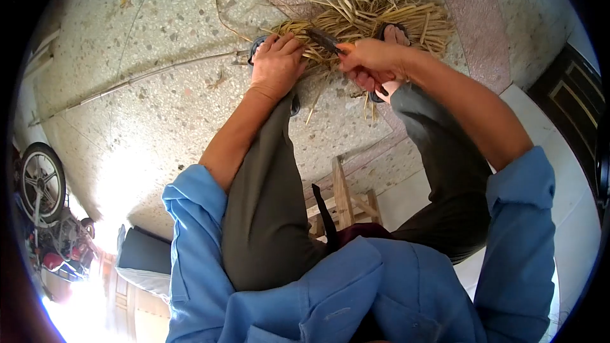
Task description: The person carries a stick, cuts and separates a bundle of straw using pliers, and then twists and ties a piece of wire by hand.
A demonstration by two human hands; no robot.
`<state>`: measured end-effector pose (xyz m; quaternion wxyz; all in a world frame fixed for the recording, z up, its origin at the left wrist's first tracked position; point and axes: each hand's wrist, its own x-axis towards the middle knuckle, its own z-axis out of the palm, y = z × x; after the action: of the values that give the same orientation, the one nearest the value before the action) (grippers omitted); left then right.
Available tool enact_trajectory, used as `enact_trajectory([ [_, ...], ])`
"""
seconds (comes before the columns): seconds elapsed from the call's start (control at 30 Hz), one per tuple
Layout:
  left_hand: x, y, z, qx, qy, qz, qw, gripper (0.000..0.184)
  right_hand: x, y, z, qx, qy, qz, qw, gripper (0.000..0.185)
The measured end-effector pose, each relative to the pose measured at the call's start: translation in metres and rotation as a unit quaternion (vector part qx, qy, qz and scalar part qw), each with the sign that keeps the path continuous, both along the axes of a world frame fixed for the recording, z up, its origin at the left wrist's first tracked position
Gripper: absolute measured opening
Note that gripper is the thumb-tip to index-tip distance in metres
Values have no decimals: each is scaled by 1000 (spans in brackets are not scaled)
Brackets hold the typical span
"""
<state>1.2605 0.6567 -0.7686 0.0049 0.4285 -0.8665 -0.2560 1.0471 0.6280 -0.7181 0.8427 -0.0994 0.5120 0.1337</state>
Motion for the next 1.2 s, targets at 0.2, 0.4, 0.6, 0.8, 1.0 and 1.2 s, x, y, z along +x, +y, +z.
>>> enact_trajectory([
  [0.2, -7, -5, -4, -83, 78, 41, 993, 5, -2, 28, 10, -126, 40, 73, 989, 11],
  [0.4, -18, -14, -4, -56, -10, 56, 997, 14, 14, 40, 16, -213, 101, 169, 957, 14],
  [0.6, -24, -31, -2, 26, -69, 73, 995, 12, 26, 68, 2, -294, 157, 160, 929, 31],
  [0.8, -29, -50, 2, 162, -146, 56, 974, 15, 47, 77, 14, -426, 221, 181, 859, 24],
  [1.0, -19, -15, -6, -92, 1, 37, 995, 58, 35, 80, 4, -393, 185, 170, 884, 28],
  [1.2, -11, -33, -23, 40, 40, -43, 997, 68, 48, 106, -12, -398, 242, 96, 879, 28],
])
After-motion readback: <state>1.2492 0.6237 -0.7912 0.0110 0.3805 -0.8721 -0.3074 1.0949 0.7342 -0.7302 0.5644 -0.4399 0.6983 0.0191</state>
